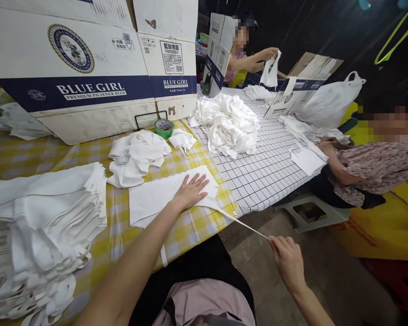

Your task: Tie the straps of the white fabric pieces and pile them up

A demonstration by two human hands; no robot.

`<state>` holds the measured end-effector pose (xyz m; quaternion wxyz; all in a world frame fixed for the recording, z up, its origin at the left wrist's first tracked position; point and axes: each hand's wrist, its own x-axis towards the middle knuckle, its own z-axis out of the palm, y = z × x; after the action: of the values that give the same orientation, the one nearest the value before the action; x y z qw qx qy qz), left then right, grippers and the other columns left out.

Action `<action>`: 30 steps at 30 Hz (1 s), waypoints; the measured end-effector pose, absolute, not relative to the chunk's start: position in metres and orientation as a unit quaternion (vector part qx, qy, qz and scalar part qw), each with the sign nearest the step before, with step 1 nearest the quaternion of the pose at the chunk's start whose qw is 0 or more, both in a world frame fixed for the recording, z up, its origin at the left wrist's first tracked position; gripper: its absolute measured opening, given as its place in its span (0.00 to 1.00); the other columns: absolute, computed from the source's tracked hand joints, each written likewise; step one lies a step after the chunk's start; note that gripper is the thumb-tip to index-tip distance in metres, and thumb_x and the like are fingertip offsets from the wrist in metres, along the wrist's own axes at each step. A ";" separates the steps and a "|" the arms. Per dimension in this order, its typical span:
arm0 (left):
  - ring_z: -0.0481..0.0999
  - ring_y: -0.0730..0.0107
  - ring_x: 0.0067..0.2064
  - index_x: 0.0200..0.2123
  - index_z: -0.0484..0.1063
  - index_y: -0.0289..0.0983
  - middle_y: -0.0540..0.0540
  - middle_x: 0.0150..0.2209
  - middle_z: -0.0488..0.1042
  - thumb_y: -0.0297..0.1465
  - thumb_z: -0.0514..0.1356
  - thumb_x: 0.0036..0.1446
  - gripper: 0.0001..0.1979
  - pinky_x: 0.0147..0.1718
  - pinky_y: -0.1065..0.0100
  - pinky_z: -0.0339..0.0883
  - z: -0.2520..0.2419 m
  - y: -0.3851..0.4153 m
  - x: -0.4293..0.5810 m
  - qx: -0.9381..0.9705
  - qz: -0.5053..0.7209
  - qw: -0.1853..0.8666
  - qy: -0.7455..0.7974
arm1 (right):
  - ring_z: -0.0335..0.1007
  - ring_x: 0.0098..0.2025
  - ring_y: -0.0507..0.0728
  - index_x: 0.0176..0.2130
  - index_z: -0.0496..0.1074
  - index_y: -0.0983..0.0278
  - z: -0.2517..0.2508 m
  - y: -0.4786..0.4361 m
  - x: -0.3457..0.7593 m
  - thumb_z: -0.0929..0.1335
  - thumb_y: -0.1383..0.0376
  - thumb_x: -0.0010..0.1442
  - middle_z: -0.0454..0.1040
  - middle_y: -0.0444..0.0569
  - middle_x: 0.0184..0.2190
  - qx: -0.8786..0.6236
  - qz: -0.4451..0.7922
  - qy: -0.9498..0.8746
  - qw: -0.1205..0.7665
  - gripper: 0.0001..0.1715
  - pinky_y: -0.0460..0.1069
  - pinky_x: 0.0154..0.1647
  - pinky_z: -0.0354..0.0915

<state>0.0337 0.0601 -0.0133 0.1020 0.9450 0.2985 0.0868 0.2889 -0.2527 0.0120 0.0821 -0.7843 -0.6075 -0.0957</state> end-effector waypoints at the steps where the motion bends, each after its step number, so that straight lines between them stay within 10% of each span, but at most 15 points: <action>1: 0.39 0.61 0.65 0.62 0.45 0.48 0.53 0.65 0.41 0.45 0.41 0.61 0.27 0.60 0.49 0.27 -0.013 0.060 0.034 0.945 0.085 0.101 0.299 | 0.62 0.34 0.56 0.40 0.72 0.62 0.018 -0.253 0.292 0.61 0.62 0.62 0.74 0.48 0.31 -0.784 -0.116 -0.604 0.083 0.12 0.50 0.33 0.51; 16: 0.38 0.58 0.65 0.62 0.46 0.48 0.52 0.65 0.42 0.49 0.45 0.58 0.31 0.60 0.49 0.28 -0.010 0.059 0.034 0.947 0.080 0.103 0.295 | 0.64 0.38 0.59 0.41 0.74 0.60 0.102 -0.245 0.301 0.66 0.61 0.58 0.74 0.49 0.36 -0.747 -0.237 -0.599 0.165 0.11 0.53 0.41 0.56; 30: 0.38 0.57 0.65 0.63 0.41 0.47 0.48 0.66 0.39 0.46 0.46 0.60 0.31 0.59 0.47 0.27 0.003 0.035 0.038 0.950 0.110 0.078 0.280 | 0.64 0.35 0.57 0.30 0.69 0.60 0.134 -0.191 0.258 0.67 0.61 0.56 0.66 0.49 0.30 -0.601 0.291 -0.513 0.539 0.06 0.51 0.33 0.62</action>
<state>0.0378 0.0348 0.0028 0.0780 0.9505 0.2799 0.1104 0.2584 -0.1911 0.1336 0.5393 -0.6015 -0.5128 0.2906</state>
